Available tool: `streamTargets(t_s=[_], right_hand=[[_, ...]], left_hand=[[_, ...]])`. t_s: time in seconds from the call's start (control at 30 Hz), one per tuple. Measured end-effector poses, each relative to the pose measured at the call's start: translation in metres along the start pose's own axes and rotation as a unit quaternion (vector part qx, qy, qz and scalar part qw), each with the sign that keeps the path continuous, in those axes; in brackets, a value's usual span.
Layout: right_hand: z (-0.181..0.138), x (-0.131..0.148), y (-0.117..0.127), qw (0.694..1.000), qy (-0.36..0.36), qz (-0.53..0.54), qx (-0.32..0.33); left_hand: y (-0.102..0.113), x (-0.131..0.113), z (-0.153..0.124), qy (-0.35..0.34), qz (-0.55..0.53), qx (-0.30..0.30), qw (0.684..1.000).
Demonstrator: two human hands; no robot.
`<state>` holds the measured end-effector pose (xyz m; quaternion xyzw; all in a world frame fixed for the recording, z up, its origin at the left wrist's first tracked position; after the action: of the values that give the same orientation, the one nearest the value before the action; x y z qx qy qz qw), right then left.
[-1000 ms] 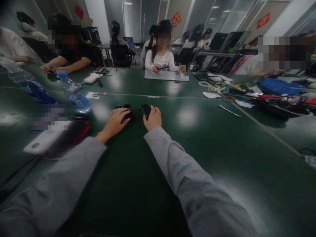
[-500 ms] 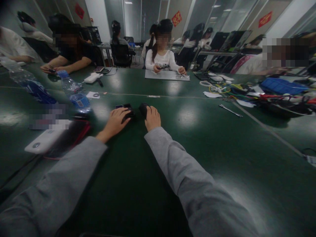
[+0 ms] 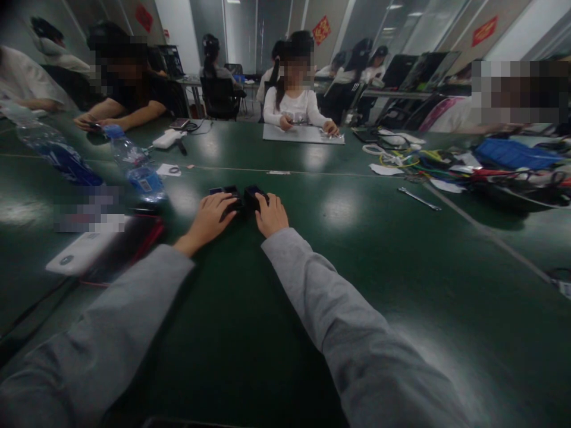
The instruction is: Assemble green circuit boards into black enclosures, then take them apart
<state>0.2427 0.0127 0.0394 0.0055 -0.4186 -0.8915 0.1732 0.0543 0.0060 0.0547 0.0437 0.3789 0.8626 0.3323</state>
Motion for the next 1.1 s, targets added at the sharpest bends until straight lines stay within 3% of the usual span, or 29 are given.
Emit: streamTargets(t_s=[0.2,0.43,0.73,0.83,0.97,1.1], right_hand=[[0.002,-0.006,0.004,0.998,-0.047,-0.037,0.009],[0.001,-0.005,0.005,0.998,-0.042,-0.043,-0.008],[0.001,-0.025,0.007,0.984,-0.161,-0.073,-0.021],[0.001,-0.027,0.007,0.983,-0.171,-0.052,-0.027],[0.002,-0.026,0.007,0.984,-0.172,-0.043,-0.022],[0.002,-0.026,0.005,0.984,-0.174,-0.034,-0.019]], left_hand=[[0.001,-0.001,0.0,-0.002,0.006,-0.002,1.0],[0.0,0.0,0.001,-0.001,0.0,-0.004,1.0],[-0.001,0.0,0.001,0.002,-0.019,-0.013,1.0],[0.002,0.011,0.002,0.051,-0.053,-0.06,0.996],[0.003,0.046,-0.002,0.186,-0.087,-0.166,0.965],[-0.012,0.076,-0.011,0.288,-0.139,-0.171,0.932]])
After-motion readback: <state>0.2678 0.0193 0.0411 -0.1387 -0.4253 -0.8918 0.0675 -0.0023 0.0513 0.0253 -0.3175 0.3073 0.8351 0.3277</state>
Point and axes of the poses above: each hand's wrist, its own z-axis towards the middle knuckle, its own y-axis out of the back of the hand, x = y × z, the point moved 5 cm from there along z, towards the middle knuckle, and after that the axes turned 13 degrees about -x, right-handed, at the moved point
